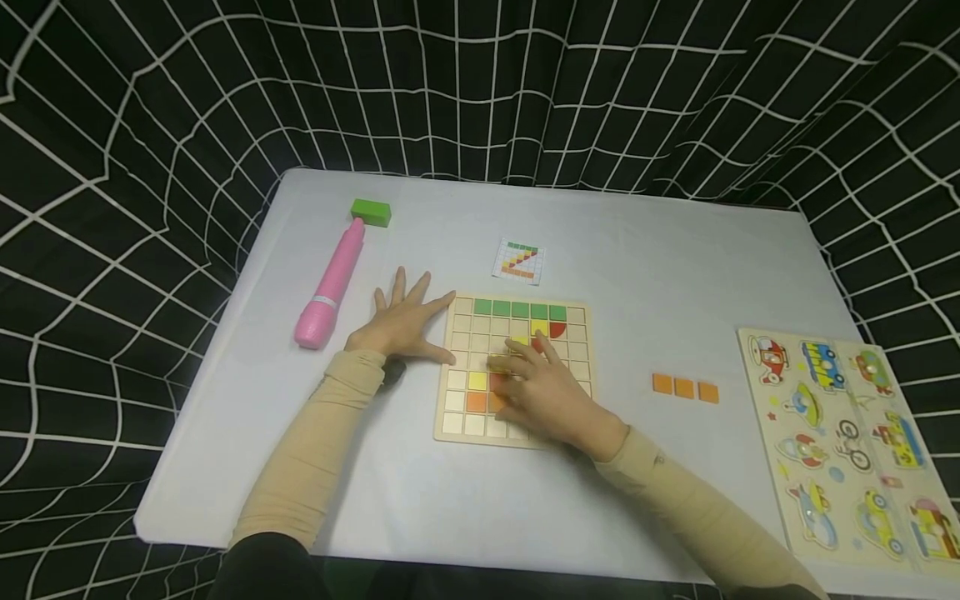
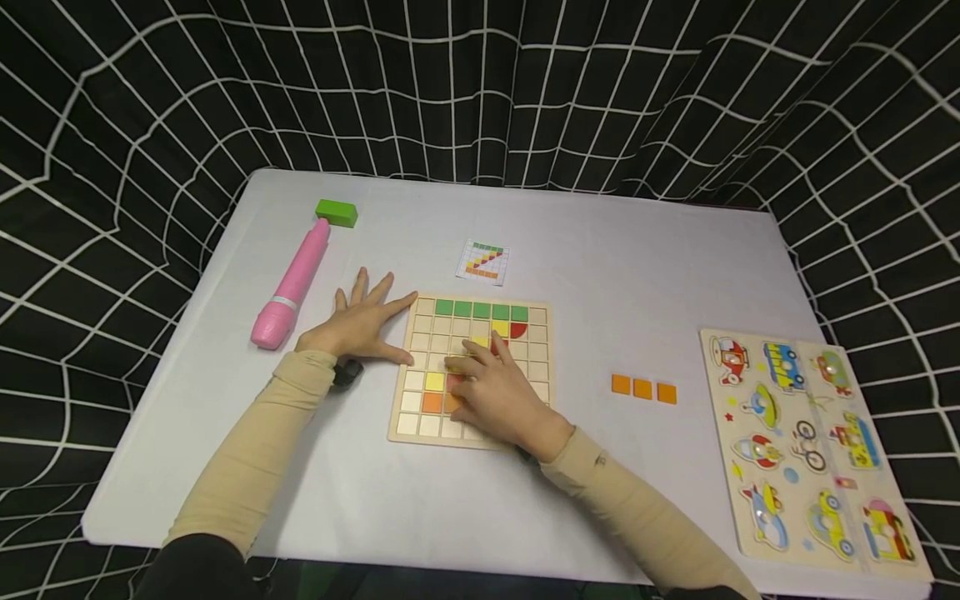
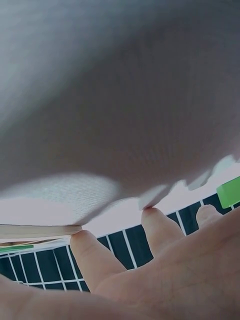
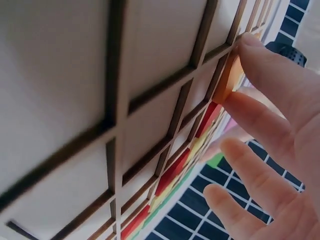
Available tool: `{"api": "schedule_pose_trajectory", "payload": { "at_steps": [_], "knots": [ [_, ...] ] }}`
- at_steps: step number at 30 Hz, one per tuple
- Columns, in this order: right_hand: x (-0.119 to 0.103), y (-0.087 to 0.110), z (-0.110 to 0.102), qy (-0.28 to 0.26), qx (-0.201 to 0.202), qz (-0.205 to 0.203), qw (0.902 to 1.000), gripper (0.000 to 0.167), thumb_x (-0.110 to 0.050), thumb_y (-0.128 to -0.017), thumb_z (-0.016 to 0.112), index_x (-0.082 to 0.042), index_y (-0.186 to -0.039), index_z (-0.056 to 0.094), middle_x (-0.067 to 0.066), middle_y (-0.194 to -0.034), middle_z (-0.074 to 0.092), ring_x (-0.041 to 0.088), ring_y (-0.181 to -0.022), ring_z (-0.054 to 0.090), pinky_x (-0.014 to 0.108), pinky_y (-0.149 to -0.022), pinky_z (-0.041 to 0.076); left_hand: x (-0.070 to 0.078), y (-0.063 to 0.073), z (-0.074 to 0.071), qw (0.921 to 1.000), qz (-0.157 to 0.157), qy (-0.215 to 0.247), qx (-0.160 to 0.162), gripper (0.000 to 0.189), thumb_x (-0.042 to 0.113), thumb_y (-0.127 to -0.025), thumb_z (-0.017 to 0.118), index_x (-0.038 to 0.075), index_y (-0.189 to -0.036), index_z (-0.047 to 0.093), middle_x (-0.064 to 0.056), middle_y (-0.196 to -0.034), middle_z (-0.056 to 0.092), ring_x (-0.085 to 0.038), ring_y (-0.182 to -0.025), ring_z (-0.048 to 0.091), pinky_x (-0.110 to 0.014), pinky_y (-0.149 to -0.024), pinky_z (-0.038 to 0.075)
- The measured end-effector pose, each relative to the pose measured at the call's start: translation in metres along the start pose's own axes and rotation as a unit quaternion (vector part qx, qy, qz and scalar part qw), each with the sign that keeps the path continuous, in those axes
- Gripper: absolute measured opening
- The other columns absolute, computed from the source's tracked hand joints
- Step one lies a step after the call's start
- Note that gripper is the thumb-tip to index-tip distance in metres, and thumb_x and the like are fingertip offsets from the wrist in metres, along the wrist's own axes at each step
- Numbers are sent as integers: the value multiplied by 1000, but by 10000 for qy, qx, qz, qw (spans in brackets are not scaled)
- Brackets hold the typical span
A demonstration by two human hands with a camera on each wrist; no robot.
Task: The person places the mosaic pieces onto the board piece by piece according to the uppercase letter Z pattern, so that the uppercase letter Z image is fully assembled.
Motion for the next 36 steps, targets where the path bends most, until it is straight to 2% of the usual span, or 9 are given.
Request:
{"api": "schedule_pose_trajectory", "payload": {
  "at_steps": [6,9,12,16,20,27,36],
  "knots": [
    [5,3,-4,-97,5,70,9999,27,-36,-84,85,-19,-104,83,4,-134,71,40,-138,57,75,-117,33,0,0,1,10000,5,27,8,113,63,-75,84,29,-165,25,-18,-176,-6,-51,-156,-25,-82,-120,-6],
    [15,8,-11,-188,12,337,9993,26,-33,-85,84,-18,-106,83,7,-134,71,41,-139,56,75,-119,29,-1,-1,2,10000,-4,26,4,113,63,-75,84,29,-165,25,-18,-176,-6,-51,-156,-25,-82,-120,-6],
    [33,16,-19,-318,-13,780,9964,28,-30,-86,83,-14,-109,81,10,-133,71,43,-140,54,75,-121,24,-1,-1,2,10000,-1,11,29,113,62,-75,84,28,-165,26,-18,-176,-5,-51,-156,-25,-82,-120,-5],
    [60,37,-29,-397,-33,1436,9888,32,-28,-87,82,-9,-112,79,14,-134,70,47,-142,50,77,-121,21,-1,-1,2,10000,18,21,68,113,62,-74,85,28,-165,27,-18,-176,-4,-52,-157,-24,-82,-120,-5],
    [84,63,-37,-291,9,1874,9819,35,-26,-85,83,-7,-114,78,17,-136,69,49,-141,49,79,-119,22,-1,-1,2,10000,10,12,56,113,62,-74,85,28,-165,27,-18,-176,-5,-51,-157,-24,-82,-120,-5],
    [115,104,-40,-278,41,2322,9723,33,-23,-87,82,-7,-115,77,20,-138,66,52,-138,48,82,-114,22,0,0,1,10000,-20,13,39,113,62,-74,85,28,-165,26,-18,-176,-4,-51,-157,-24,-81,-120,-5],
    [133,137,-43,-384,13,2697,9622,35,-26,-87,81,-4,-114,76,25,-139,63,58,-136,45,85,-110,24,1,0,-1,10000,-29,3,5,113,62,-75,84,28,-165,26,-18,-176,-5,-51,-157,-25,-81,-120,-5]
  ]
}}
Point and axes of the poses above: each hand's wrist, its own y-axis away from the middle knuckle, its own z-axis out of the palm, x = y × z, the point moved 2 cm from there along -y, towards the middle knuckle
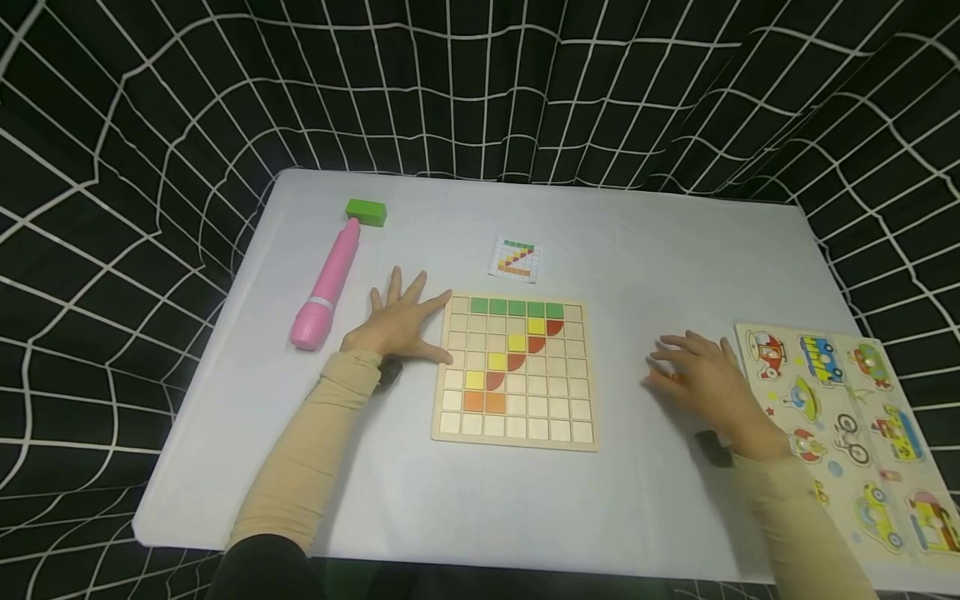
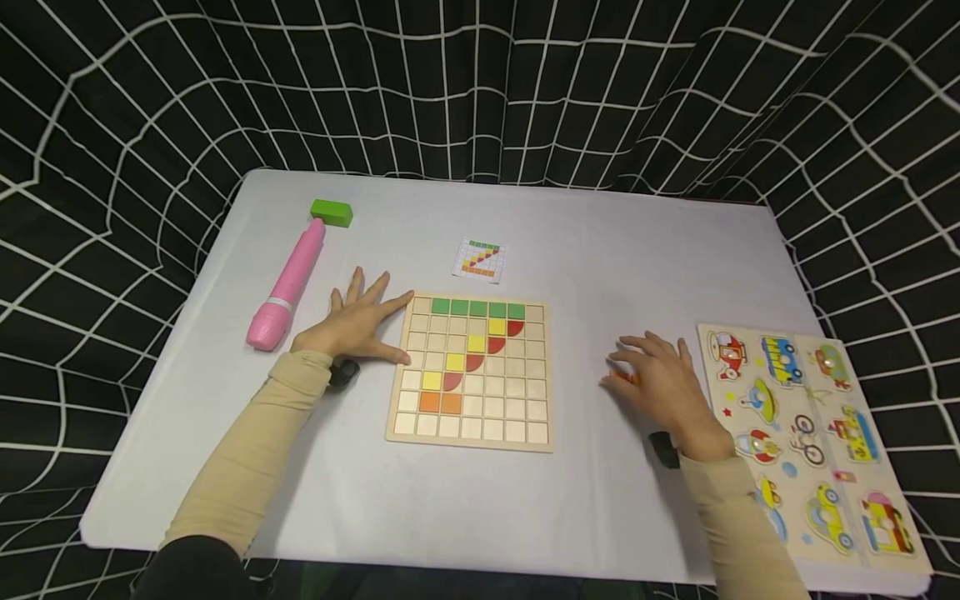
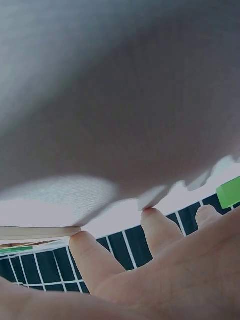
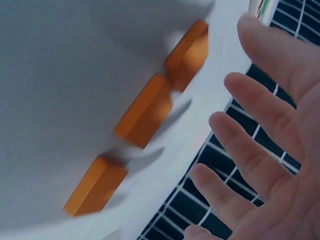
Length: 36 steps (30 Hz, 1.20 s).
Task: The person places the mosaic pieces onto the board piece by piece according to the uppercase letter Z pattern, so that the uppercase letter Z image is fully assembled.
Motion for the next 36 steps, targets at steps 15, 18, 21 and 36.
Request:
{"api": "schedule_pose_trajectory", "payload": {
  "at_steps": [15,18,21,36],
  "knots": [
    [8,9,6,-184,-248,194,9993,25,-17,-90,79,-1,-109,77,25,-141,60,58,-140,40,83,-114,22,0,0,2,10000,-38,-39,-31,113,62,-74,85,28,-165,26,-18,-176,-5,-50,-156,-25,-81,-120,-5],
    [2,5,3,-188,-32,41,9998,27,-18,-88,80,0,-107,77,25,-140,62,58,-139,42,83,-114,22,0,0,2,10000,-37,-55,-24,113,62,-74,84,29,-165,26,-18,-176,-5,-50,-157,-25,-81,-120,-5],
    [-7,-3,0,-141,91,-113,9998,27,-20,-87,81,-1,-106,78,25,-138,63,58,-137,45,84,-112,24,0,0,2,10000,-26,-73,-22,113,62,-75,84,28,-165,26,-18,-176,-5,-51,-156,-25,-82,-120,-5],
    [-66,-47,8,113,-511,-618,9967,28,-27,-89,80,-6,-108,79,17,-140,66,51,-142,47,79,-119,21,1,-2,2,10000,-41,-59,-14,113,63,-74,84,29,-165,25,-17,-176,-5,-50,-157,-25,-81,-121,-5]
  ]
}}
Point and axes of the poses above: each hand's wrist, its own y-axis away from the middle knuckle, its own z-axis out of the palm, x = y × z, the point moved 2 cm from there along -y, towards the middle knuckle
